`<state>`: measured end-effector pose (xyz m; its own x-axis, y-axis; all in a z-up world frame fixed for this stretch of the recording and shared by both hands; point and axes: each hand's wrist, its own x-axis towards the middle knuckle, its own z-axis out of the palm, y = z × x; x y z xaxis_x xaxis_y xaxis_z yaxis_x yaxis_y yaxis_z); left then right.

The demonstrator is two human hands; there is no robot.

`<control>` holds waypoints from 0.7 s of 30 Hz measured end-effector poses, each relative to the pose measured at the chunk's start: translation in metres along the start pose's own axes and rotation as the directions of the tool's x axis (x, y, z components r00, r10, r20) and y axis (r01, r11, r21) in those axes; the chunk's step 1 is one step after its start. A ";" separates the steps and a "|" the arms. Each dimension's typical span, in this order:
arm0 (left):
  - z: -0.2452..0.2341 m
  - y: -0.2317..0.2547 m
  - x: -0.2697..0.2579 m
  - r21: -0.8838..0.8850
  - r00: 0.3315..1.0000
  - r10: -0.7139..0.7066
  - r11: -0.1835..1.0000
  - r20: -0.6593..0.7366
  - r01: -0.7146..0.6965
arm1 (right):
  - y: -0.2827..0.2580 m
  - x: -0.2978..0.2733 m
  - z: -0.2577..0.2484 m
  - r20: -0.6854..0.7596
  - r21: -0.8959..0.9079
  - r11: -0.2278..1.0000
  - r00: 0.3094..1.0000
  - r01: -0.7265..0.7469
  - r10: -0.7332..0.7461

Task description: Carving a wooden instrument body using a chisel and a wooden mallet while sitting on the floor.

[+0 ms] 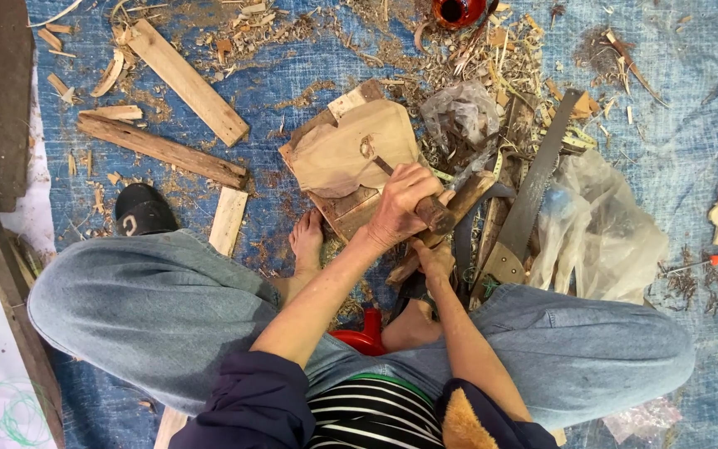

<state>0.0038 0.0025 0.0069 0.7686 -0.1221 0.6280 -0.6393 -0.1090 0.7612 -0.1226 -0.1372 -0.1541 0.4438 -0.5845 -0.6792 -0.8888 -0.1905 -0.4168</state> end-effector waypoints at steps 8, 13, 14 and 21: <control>0.006 -0.009 -0.002 -0.036 0.998 -0.005 0.999 -0.059 0.003 | -0.007 -0.003 -0.001 0.020 0.016 1.000 1.000 -0.022 0.022; 0.006 -0.011 -0.004 -0.031 0.998 -0.013 0.999 -0.057 0.011 | -0.010 -0.007 -0.003 0.028 0.015 1.000 0.999 -0.023 0.022; 0.005 -0.010 -0.003 -0.028 0.998 -0.013 1.000 -0.062 0.012 | -0.010 -0.008 -0.002 0.025 0.020 1.000 0.999 -0.024 0.023; 0.004 -0.007 -0.002 -0.055 0.997 -0.048 0.997 -0.067 0.045 | -0.013 -0.011 -0.004 0.027 0.000 1.000 0.999 -0.032 0.032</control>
<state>0.0067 -0.0009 0.0001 0.7985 -0.0502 0.5999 -0.6020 -0.0599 0.7963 -0.1163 -0.1308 -0.1386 0.4185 -0.5684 -0.7084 -0.9024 -0.1719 -0.3952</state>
